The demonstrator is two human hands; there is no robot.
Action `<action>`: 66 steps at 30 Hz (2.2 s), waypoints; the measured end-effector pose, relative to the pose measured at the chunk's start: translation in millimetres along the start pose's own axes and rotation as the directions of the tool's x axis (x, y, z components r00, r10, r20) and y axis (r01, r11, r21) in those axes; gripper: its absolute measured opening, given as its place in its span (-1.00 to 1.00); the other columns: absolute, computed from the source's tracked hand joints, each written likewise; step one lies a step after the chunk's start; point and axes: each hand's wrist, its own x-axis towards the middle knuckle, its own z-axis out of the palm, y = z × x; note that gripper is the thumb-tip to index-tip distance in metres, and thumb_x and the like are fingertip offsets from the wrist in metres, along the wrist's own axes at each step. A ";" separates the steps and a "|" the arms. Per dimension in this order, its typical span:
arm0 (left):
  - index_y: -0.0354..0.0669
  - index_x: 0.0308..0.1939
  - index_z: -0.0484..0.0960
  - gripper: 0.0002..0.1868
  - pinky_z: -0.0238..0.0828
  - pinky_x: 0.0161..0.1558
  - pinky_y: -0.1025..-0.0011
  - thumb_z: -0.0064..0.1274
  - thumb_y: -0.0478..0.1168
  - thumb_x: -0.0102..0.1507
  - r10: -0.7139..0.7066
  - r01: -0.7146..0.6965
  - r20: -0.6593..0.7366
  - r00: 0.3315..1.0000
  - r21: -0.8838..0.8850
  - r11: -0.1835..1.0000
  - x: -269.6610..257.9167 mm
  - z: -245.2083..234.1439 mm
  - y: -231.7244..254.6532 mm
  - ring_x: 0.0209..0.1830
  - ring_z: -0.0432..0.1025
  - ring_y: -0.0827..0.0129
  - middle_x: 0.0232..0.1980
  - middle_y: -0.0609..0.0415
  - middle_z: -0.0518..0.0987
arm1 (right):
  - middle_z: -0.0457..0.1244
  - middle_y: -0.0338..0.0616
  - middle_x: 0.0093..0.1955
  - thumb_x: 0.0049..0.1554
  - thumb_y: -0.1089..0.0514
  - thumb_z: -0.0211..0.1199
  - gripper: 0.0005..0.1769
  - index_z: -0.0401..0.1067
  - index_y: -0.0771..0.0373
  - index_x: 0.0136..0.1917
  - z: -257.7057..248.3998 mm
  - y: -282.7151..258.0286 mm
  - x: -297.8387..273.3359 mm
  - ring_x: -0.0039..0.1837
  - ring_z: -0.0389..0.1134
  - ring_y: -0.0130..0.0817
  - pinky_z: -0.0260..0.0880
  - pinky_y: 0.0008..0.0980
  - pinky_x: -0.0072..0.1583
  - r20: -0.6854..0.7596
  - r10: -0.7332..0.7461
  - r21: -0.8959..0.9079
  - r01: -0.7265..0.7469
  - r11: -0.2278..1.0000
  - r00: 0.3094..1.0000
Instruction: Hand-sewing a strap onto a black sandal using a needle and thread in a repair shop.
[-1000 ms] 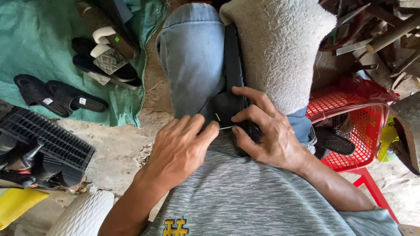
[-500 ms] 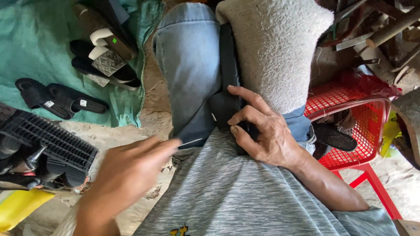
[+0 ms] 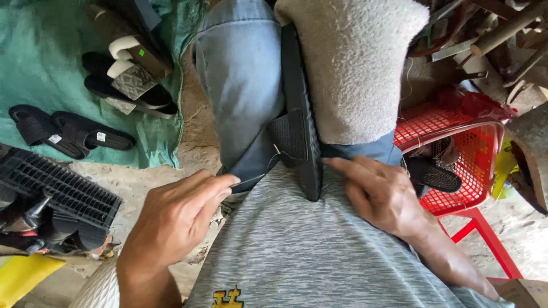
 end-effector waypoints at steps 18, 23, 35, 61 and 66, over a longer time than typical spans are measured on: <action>-0.38 -0.17 0.62 -0.88 0.37 -0.37 0.46 0.11 -0.33 0.34 0.061 -0.143 -0.215 0.975 -0.391 0.909 40.5 38.0 10.9 -0.42 0.43 0.36 -0.29 -0.04 0.59 | 0.08 0.24 0.52 0.30 0.25 -0.11 -0.72 0.46 0.19 -0.04 -30.4 -1.5 -18.6 0.31 0.31 -0.09 0.39 -0.13 0.32 -0.010 -0.205 0.419 0.190 0.888 0.979; -0.37 -0.02 0.65 -0.85 0.39 -0.48 0.47 0.17 -0.39 0.34 0.110 -0.167 -0.324 0.940 -0.151 0.974 54.7 56.5 23.1 -0.51 0.38 0.46 -0.24 0.03 0.59 | 0.35 0.06 0.04 0.25 0.11 0.05 -0.74 0.42 0.19 -0.24 -33.6 -42.1 -13.5 0.17 0.34 0.00 0.30 0.03 0.28 -0.138 -0.027 0.853 0.133 0.504 0.990; -0.10 -0.24 0.50 -0.87 0.31 -0.56 0.31 0.13 -0.39 0.28 0.090 -0.030 -0.369 0.925 0.166 0.986 71.0 77.2 45.0 -0.52 0.40 0.29 -0.33 0.14 0.43 | 0.30 -0.21 0.09 0.06 -0.12 0.43 -0.24 0.27 0.16 0.42 8.0 -20.1 7.9 -0.07 0.36 -0.39 0.41 -0.39 0.03 -0.009 0.204 0.210 -0.198 0.957 0.979; -0.11 -0.18 0.52 -0.90 0.04 -0.52 0.65 0.03 -0.19 0.38 -0.079 0.355 0.365 0.928 -0.796 0.489 34.9 66.5 29.4 -0.55 0.11 0.67 -0.39 0.30 0.34 | 0.34 -0.17 -0.33 0.14 0.28 0.22 -0.90 0.47 0.37 -0.11 1.1 24.1 -77.9 -0.35 0.33 -0.32 0.27 -0.37 -0.26 -0.177 -0.030 0.291 0.081 0.953 0.984; -0.13 -0.16 0.53 -0.90 0.07 -0.52 0.64 0.04 -0.20 0.37 -0.113 0.362 0.361 0.926 -0.761 0.539 30.4 71.9 27.4 -0.55 0.14 0.65 -0.38 0.27 0.37 | 0.16 -0.19 -0.47 0.13 0.26 0.19 -0.88 0.44 0.32 -0.24 -11.6 21.0 -85.3 -0.46 0.10 -0.33 0.05 -0.32 -0.32 -0.135 -0.057 0.409 0.108 0.906 0.989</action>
